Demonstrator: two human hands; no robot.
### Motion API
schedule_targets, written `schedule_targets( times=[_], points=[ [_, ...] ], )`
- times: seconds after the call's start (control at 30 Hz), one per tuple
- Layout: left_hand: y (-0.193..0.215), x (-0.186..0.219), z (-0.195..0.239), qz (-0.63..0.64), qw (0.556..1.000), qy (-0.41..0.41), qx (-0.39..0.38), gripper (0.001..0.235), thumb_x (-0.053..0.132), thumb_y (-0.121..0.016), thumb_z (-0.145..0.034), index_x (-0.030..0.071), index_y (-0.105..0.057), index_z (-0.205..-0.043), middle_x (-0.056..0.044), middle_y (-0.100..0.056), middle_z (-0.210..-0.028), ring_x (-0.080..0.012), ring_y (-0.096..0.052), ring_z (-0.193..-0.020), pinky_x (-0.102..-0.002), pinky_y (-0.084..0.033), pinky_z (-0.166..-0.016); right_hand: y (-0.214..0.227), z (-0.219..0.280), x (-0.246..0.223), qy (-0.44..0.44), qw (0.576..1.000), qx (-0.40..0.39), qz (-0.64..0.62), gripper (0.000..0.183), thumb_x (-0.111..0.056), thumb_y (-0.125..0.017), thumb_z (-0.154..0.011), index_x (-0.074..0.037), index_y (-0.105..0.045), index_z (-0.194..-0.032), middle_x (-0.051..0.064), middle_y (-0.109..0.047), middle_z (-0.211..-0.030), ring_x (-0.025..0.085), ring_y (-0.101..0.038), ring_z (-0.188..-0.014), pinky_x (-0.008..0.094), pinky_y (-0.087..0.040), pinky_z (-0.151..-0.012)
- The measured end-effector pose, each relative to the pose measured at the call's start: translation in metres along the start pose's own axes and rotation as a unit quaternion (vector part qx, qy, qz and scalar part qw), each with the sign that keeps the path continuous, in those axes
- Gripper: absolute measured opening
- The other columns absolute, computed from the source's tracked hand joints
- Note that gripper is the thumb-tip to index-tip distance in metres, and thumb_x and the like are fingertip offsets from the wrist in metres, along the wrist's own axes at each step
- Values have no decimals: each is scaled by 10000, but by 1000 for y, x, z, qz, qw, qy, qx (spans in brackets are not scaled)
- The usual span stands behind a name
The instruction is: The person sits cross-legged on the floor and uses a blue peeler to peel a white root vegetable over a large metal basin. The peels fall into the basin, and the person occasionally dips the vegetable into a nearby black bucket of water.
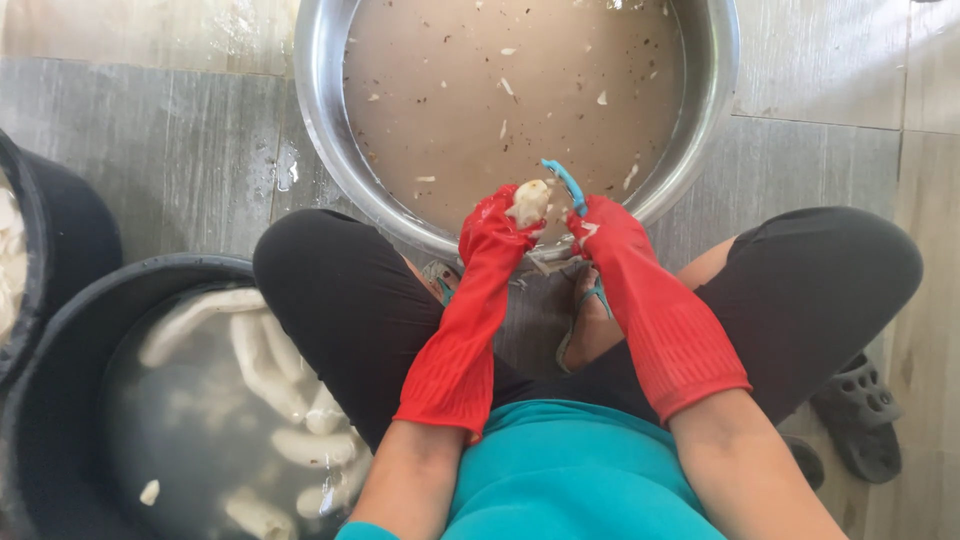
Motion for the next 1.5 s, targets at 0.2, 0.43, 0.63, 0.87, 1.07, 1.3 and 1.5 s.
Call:
schedule_targets(
  times=[0.2, 0.43, 0.63, 0.87, 1.07, 1.3, 1.5],
  points=[
    [-87, -85, -26, -243, 935, 151, -210, 785, 804, -867, -351, 516, -601, -1031, 218, -716, -1091, -188, -713, -1094, -459, -634, -808, 0, 30, -32, 69, 996, -1, -53, 339, -490, -583, -984, -166, -672, -1028, 34, -707, -635, 210, -734, -621, 347, -558, -674],
    [-58, -23, 18, -102, 930, 194, -295, 828, 476, -920, -625, 242, -648, -1370, -31, -668, -1361, -250, -618, -1283, -279, -532, -1054, -7, 16, -13, -81, 978, 26, 188, 512, -469, -435, -1015, -79, -738, -1150, 138, -784, -1039, 347, -740, -1054, 488, -582, -914],
    [37, 65, 6, -113, 941, 242, -209, 376, 436, -593, -771, 114, -770, -848, -38, -755, -748, -291, -683, -734, -405, -518, -728, 6, 21, 0, -13, 999, 16, -26, 292, -428, -575, -1007, -161, -686, -1043, 25, -719, -662, 209, -721, -554, 335, -570, -589],
    [-60, -30, -17, -82, 807, 556, -180, 432, 311, -958, -538, 225, -834, -943, -66, -741, -858, -178, -719, -822, -285, -564, -768, -37, 29, -24, 35, 991, 60, 111, 357, -478, -525, -1022, -158, -667, -1089, 156, -749, -962, 377, -735, -1020, 493, -593, -833],
    [-30, -7, -40, -246, 876, 243, -337, 335, 588, -897, -576, 392, -796, -829, 78, -783, -815, -219, -772, -887, -423, -617, -765, -51, 4, 0, 25, 995, 70, 71, 410, -598, -556, -983, -213, -659, -1078, 83, -761, -929, 332, -719, -1062, 469, -568, -892],
    [13, 12, 15, -65, 995, 51, -55, 764, 471, -824, -547, 130, -695, -1219, -101, -766, -1077, -327, -718, -964, -393, -564, -802, -3, 25, -2, -14, 997, 67, -34, 363, -488, -539, -973, -205, -681, -1151, 56, -748, -803, 258, -761, -830, 420, -571, -830],
    [10, 2, 6, 108, 992, 43, -52, 470, 304, -832, -592, 37, -708, -959, -97, -721, -781, -220, -673, -681, -347, -559, -599, -4, 45, -29, 20, 999, 18, -43, 397, -571, -550, -994, -194, -657, -1056, 1, -696, -640, 222, -734, -654, 396, -563, -732]
  ],
)
Point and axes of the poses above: each hand's wrist, its own z-axis away from the middle knuckle, its own y-axis out of the back of the hand, x = y × z, the point moved 4 cm from there along -z, towards the middle knuckle
